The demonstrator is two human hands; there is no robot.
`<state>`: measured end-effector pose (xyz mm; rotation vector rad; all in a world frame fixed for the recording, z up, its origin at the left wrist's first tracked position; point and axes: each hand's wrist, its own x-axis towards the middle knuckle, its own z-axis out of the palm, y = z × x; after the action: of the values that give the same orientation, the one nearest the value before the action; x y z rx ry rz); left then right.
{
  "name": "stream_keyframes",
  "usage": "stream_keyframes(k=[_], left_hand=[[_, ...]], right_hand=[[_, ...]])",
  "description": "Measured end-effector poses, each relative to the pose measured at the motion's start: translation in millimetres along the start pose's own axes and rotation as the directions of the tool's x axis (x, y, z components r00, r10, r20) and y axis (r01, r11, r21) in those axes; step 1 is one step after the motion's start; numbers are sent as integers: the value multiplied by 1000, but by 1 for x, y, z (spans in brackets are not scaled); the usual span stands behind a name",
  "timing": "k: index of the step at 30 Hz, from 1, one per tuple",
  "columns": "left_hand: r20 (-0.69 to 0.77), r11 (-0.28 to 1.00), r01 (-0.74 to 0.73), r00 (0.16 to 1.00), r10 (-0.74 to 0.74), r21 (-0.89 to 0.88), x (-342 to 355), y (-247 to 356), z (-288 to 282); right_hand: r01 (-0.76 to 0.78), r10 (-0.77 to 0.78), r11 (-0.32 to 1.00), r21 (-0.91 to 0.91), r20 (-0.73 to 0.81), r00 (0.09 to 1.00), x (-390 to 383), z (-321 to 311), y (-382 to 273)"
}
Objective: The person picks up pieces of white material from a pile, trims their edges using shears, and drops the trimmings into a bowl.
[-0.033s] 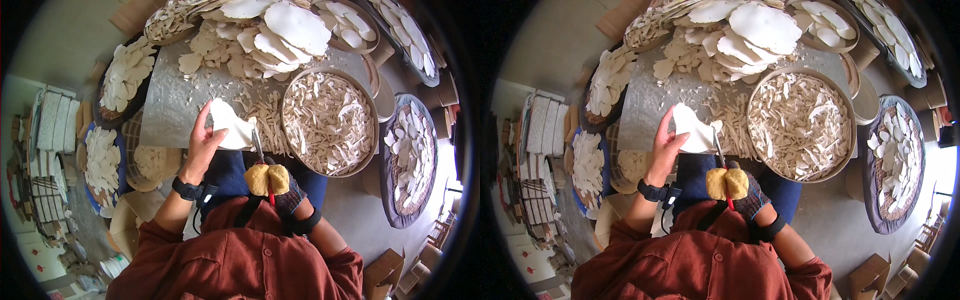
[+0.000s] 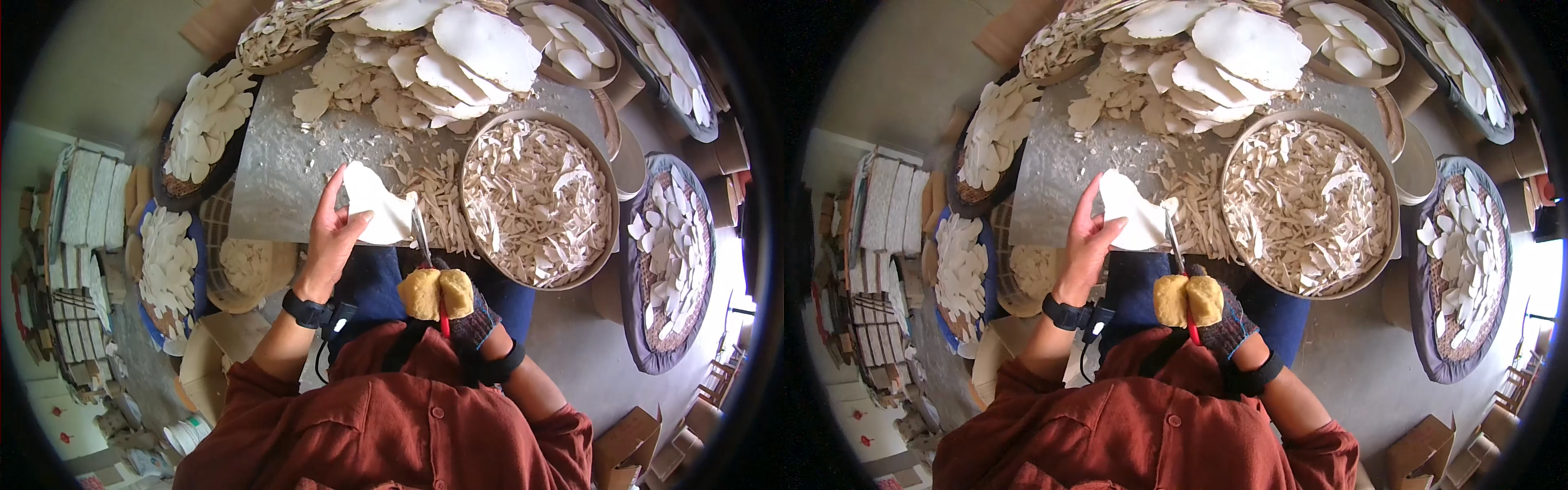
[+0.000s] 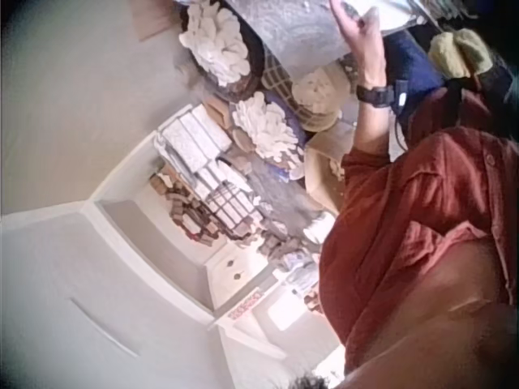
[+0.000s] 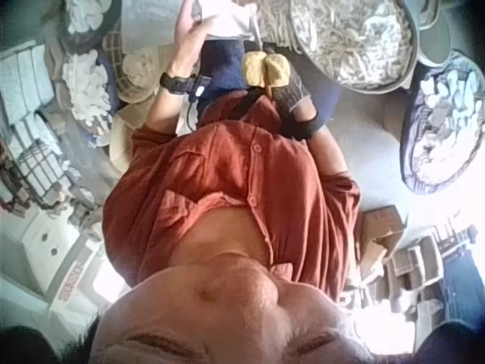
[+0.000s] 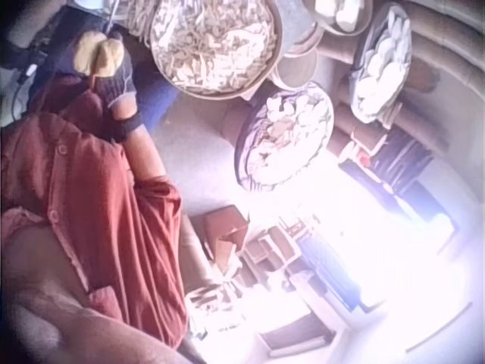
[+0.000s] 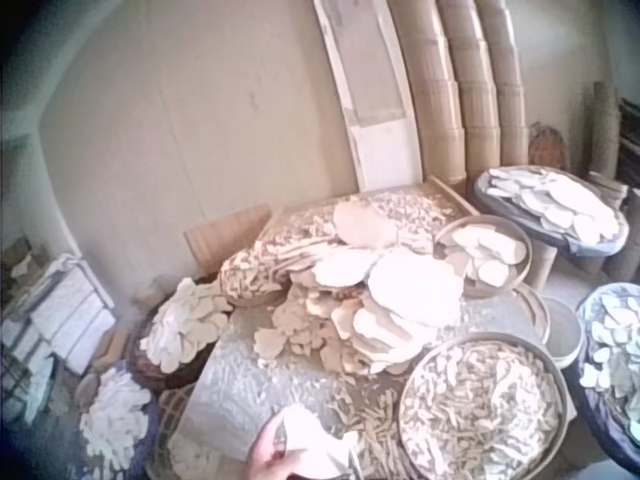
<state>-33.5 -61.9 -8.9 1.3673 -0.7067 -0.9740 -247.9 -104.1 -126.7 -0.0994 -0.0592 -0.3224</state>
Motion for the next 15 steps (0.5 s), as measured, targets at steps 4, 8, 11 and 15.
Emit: stream_keyframes(k=[4, 8, 11, 15], left_hand=[[-42, 999, -26, 999, 25, -29, 1, -2, 2], [-73, 992, -44, 997, 36, -117, 2, -1, 3], [37, 996, 59, 998, -56, -70, -1, 1, 3], [48, 991, 86, 996, -82, -107, -5, -2, 8]], right_hand=[[-17, 7, 996, -83, -120, 993, -7, -1, 0], [-83, 29, 897, -434, -130, 991, -18, 6, -8], [-86, -62, 852, -516, -262, 963, -12, 13, -6], [13, -45, 983, -182, -173, 984, -2, 25, -7]])
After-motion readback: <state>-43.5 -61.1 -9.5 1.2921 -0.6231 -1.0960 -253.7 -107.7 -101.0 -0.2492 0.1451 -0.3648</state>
